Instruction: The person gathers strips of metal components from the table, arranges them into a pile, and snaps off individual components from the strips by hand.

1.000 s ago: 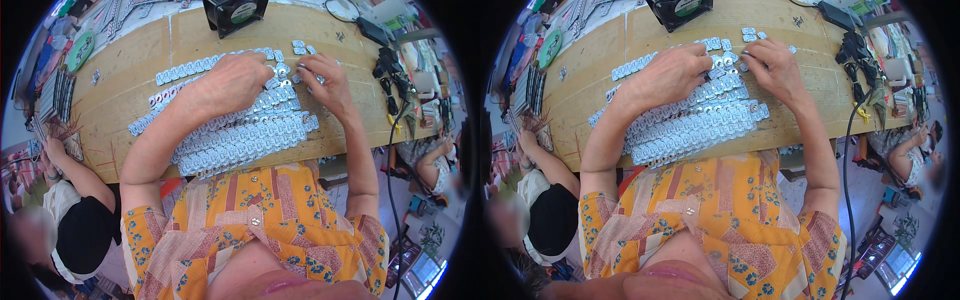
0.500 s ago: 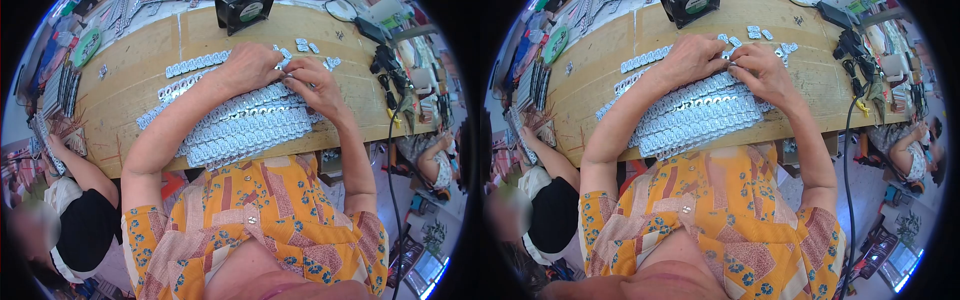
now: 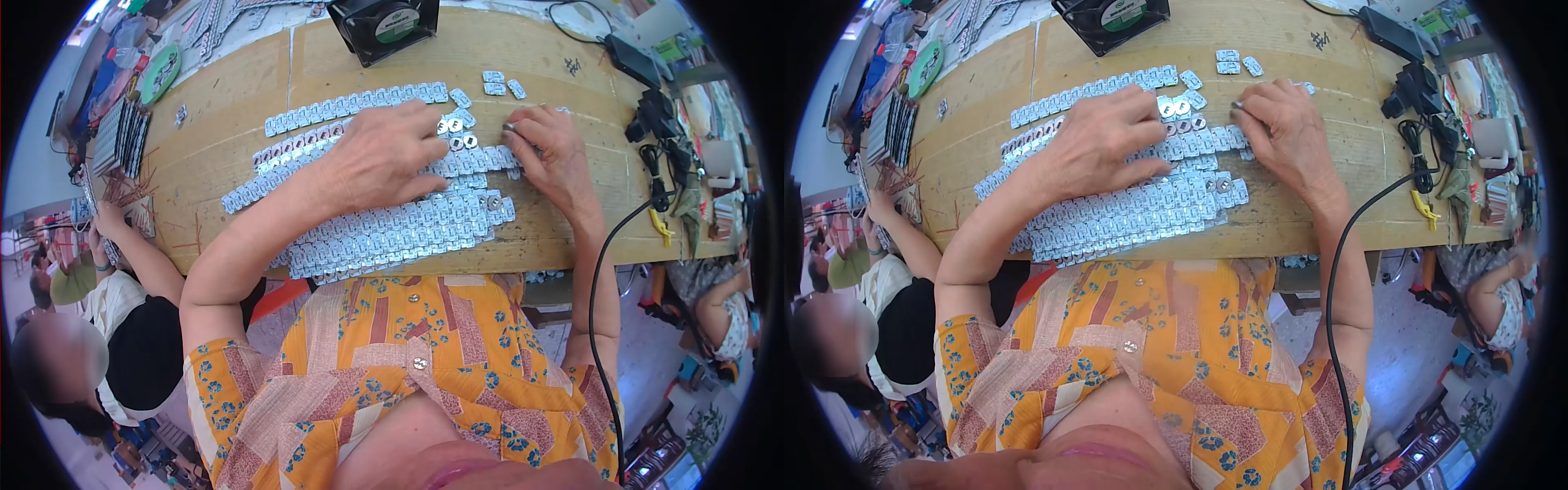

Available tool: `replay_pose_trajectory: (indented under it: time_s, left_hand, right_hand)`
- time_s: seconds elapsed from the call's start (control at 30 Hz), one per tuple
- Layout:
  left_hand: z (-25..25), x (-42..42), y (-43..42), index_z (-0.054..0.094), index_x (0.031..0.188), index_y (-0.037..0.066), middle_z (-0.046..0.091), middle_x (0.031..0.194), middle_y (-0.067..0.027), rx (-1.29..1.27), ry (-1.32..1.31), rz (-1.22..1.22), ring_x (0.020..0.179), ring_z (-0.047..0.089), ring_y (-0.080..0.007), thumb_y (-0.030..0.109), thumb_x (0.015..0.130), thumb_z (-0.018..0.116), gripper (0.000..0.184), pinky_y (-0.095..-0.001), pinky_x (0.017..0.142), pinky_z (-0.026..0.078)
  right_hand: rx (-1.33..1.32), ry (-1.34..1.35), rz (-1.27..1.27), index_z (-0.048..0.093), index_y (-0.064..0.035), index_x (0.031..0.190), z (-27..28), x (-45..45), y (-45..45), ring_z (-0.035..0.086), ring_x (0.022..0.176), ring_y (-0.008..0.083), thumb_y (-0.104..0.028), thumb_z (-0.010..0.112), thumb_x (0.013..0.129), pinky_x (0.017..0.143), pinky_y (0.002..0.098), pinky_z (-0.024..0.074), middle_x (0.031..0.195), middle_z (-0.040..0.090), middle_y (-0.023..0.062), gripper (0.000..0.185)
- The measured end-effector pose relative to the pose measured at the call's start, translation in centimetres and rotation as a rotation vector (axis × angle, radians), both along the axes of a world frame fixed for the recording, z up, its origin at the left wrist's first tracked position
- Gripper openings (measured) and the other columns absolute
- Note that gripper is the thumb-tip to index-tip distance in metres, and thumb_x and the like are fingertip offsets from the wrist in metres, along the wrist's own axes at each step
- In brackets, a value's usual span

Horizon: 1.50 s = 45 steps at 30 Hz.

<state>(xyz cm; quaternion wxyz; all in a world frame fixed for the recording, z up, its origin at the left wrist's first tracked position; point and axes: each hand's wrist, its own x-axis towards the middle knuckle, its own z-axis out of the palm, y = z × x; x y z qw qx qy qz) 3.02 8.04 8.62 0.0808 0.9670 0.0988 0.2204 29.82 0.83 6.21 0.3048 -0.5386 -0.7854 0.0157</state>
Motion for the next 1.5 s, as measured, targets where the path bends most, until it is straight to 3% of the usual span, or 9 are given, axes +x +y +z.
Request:
replay_pose_trajectory:
  time_s: [0.17,0.37,0.6,0.73,0.93,1.07,1.17,1.37,1.5]
  left_hand:
    - [0.4,-1.0,-0.5,0.061,0.089,0.006,0.054,0.087,-0.0083,-0.025,0.062,0.012,0.084,0.058,-0.0286,0.024,0.071,0.081,0.032,-0.0398,0.064,0.048]
    - [2.2,-3.5,-1.2,0.059,0.088,0.006,0.056,0.091,-0.0093,-0.084,0.050,0.088,0.088,0.059,-0.0295,0.021,0.066,0.082,0.035,-0.0392,0.066,0.049]
    - [3.1,-6.0,-1.1,0.062,0.092,0.004,0.060,0.089,-0.0108,-0.234,0.151,0.141,0.083,0.061,-0.0320,0.021,0.073,0.081,0.032,-0.0392,0.067,0.049]
    - [1.3,-4.6,1.8,0.066,0.102,0.002,0.065,0.092,-0.0154,-0.122,-0.013,0.294,0.087,0.065,-0.0347,0.009,0.084,0.072,0.020,-0.0445,0.075,0.051]
    - [-1.7,-1.6,4.3,0.066,0.105,0.003,0.066,0.098,-0.0163,0.089,0.099,0.388,0.094,0.064,-0.0373,0.006,0.082,0.070,0.023,-0.0470,0.081,0.052]
    - [-0.7,-2.0,4.8,0.064,0.087,0.000,0.062,0.086,-0.0168,0.018,-0.023,0.313,0.089,0.064,-0.0380,0.005,0.075,0.065,0.013,-0.0487,0.076,0.053]
    - [2.6,-3.0,3.3,0.065,0.090,-0.001,0.067,0.085,-0.0133,0.141,0.024,0.272,0.082,0.069,-0.0306,0.000,0.081,0.068,0.009,-0.0411,0.070,0.056]
    - [7.8,-7.8,0.4,0.068,0.097,-0.004,0.073,0.089,-0.0089,0.157,-0.500,0.478,0.071,0.067,-0.0136,-0.001,0.089,0.073,0.009,-0.0255,0.064,0.051]
    - [4.9,-8.3,-0.3,0.067,0.098,-0.006,0.073,0.088,-0.0142,-0.379,-0.948,0.608,0.074,0.071,-0.0170,0.006,0.095,0.070,0.013,-0.0273,0.065,0.058]
  right_hand:
    - [0.077,-0.039,-0.080,0.068,-0.0020,0.088,-0.2,0.4,0.2,0.061,0.089,0.0285,-0.011,0.071,0.085,0.082,0.0396,0.0464,0.097,0.069,0.0074,0.010]
    - [0.082,0.057,0.184,0.068,-0.0004,0.090,0.3,-1.1,2.8,0.062,0.097,0.0284,-0.011,0.072,0.085,0.085,0.0390,0.0483,0.099,0.068,0.0098,0.012]
    - [0.269,-0.270,0.167,0.069,-0.0020,0.091,-0.2,-0.3,3.3,0.061,0.100,0.0275,-0.009,0.073,0.082,0.086,0.0395,0.0487,0.104,0.067,0.0094,0.012]
    - [0.258,-0.241,0.053,0.068,-0.0022,0.092,0.1,-0.3,1.9,0.062,0.100,0.0281,-0.009,0.073,0.080,0.087,0.0397,0.0486,0.105,0.066,0.0093,0.014]
    - [0.314,-0.320,0.084,0.069,-0.0033,0.093,-0.8,-1.6,1.9,0.063,0.098,0.0295,-0.010,0.075,0.080,0.086,0.0407,0.0491,0.109,0.067,0.0098,0.016]
    - [0.241,-0.292,-0.018,0.070,-0.0035,0.095,-0.5,-0.1,1.5,0.063,0.099,0.0287,-0.011,0.075,0.080,0.086,0.0397,0.0491,0.110,0.067,0.0096,0.017]
    - [0.290,-0.182,0.070,0.070,-0.0036,0.095,-0.9,-1.0,2.5,0.063,0.098,0.0283,-0.010,0.074,0.081,0.087,0.0394,0.0489,0.107,0.067,0.0091,0.016]
    - [0.219,-0.244,0.100,0.068,-0.0030,0.092,0.0,0.6,3.0,0.063,0.093,0.0289,-0.008,0.072,0.081,0.085,0.0396,0.0488,0.096,0.066,0.0084,0.013]
    - [0.232,-0.151,0.051,0.068,-0.0016,0.090,1.6,0.2,2.4,0.062,0.085,0.0294,-0.008,0.072,0.083,0.079,0.0383,0.0480,0.087,0.066,0.0091,0.010]
